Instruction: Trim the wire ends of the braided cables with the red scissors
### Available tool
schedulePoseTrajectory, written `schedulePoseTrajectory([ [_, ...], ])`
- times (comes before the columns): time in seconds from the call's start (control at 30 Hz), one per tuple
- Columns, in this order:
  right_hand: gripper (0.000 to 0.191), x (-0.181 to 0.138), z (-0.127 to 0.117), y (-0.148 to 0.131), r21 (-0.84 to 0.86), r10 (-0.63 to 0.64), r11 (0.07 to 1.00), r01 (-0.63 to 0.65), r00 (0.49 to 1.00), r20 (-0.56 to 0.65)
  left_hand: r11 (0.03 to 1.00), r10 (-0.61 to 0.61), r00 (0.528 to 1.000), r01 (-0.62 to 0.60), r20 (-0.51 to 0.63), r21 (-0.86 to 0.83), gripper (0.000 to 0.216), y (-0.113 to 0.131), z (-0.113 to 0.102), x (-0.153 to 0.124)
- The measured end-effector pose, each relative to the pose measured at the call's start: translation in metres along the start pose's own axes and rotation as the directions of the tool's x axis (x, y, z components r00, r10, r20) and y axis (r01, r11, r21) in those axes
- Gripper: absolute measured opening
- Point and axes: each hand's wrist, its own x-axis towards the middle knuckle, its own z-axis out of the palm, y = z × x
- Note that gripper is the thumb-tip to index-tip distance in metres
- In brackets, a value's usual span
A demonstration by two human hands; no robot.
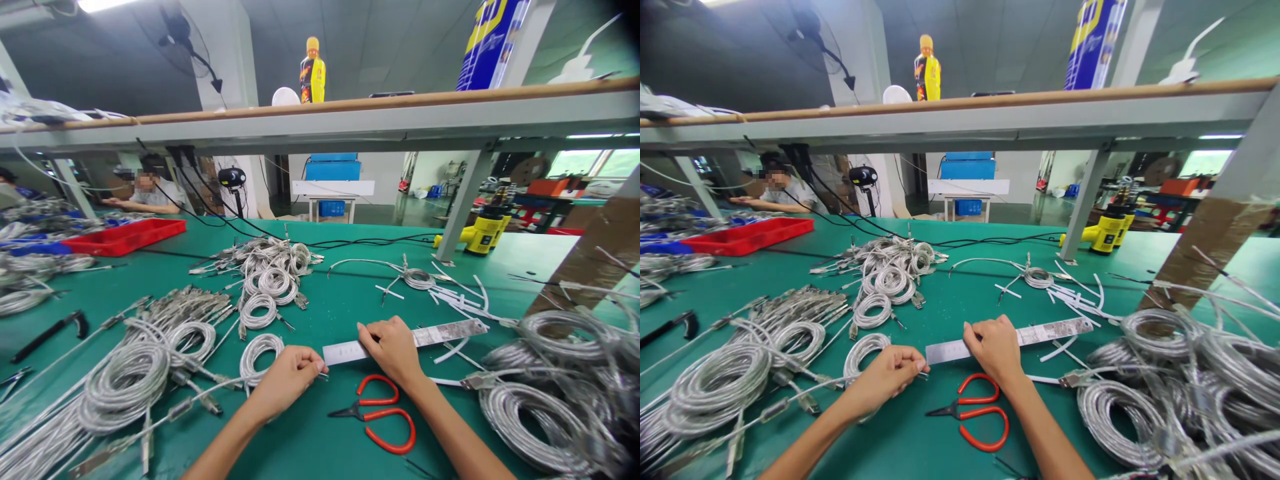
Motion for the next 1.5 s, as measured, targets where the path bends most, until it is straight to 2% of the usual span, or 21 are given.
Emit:
schedulePoseTrajectory([
  [0.33,0.046,-0.001,0.004,0.003,-0.016,-0.019,1.0,0.019,0.999,-0.034,0.993,0.009,1.0,-0.008,-0.004,0.121,0.03,0.001,0.001,-0.001],
  [0.97,0.048,-0.002,0.006,0.003,-0.034,0.0,0.999,-0.001,1.0,-0.003,0.982,-0.021,1.0,0.023,-0.013,0.186,0.024,0.002,0.003,-0.002],
  [1.17,0.048,-0.002,0.004,0.002,-0.055,0.029,0.998,-0.028,0.999,0.025,0.987,0.008,1.0,-0.006,-0.009,0.16,0.025,0.0,0.003,-0.002],
  [1.3,0.047,-0.002,0.007,0.003,-0.067,0.072,0.995,-0.069,0.997,0.039,0.995,0.003,0.998,0.003,-0.067,0.097,0.026,-0.002,0.002,0.0],
  [1.43,0.024,0.0,0.004,0.002,-0.048,0.083,0.996,-0.081,0.996,0.036,0.999,-0.029,0.991,0.027,-0.128,-0.022,0.028,-0.004,-0.004,0.003],
  [1.5,0.019,0.003,-0.007,-0.001,-0.005,0.105,0.994,-0.105,0.988,0.114,0.996,-0.037,0.991,0.025,-0.131,-0.088,0.028,-0.005,-0.007,0.006],
])
